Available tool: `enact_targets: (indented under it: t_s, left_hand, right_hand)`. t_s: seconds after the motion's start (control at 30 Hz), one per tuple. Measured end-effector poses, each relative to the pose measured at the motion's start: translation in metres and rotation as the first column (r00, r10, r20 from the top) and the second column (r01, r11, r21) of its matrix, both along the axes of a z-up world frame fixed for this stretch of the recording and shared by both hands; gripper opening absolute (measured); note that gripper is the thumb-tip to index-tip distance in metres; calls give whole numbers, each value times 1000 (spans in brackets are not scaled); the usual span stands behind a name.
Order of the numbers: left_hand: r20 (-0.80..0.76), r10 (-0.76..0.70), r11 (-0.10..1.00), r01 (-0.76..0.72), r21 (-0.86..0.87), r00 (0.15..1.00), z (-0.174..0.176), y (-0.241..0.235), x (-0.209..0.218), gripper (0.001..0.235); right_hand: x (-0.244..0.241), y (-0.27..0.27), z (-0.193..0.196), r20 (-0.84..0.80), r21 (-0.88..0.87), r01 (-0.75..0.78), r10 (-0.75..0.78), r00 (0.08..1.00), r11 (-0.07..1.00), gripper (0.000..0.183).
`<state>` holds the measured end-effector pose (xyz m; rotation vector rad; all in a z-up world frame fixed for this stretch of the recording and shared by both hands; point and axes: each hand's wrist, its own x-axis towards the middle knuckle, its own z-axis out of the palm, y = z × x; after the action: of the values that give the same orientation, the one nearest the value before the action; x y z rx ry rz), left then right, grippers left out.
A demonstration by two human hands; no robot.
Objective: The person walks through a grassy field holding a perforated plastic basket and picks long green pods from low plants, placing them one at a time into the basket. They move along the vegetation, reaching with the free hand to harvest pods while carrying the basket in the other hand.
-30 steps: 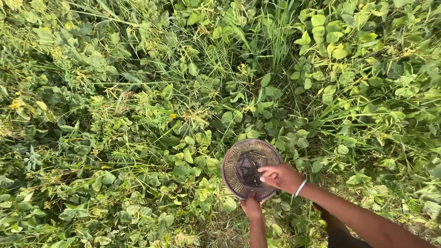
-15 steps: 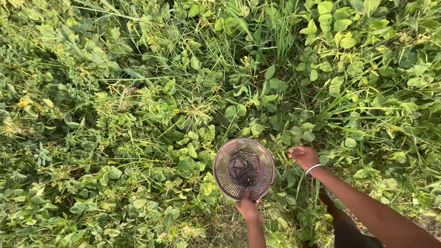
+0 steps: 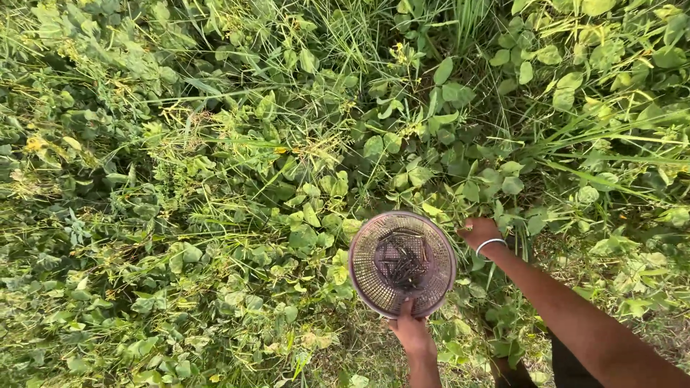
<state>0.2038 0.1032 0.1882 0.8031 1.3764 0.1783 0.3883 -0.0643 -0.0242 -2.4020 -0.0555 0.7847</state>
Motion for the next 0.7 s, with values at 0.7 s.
enact_targets:
  t_s: [0.7]
  left_hand:
    - [-113, -47, 996, 39, -75, 992, -26, -27, -22, 65]
  right_hand:
    - [-29, -44, 20, -326, 91, 627, -571, 753, 774, 24]
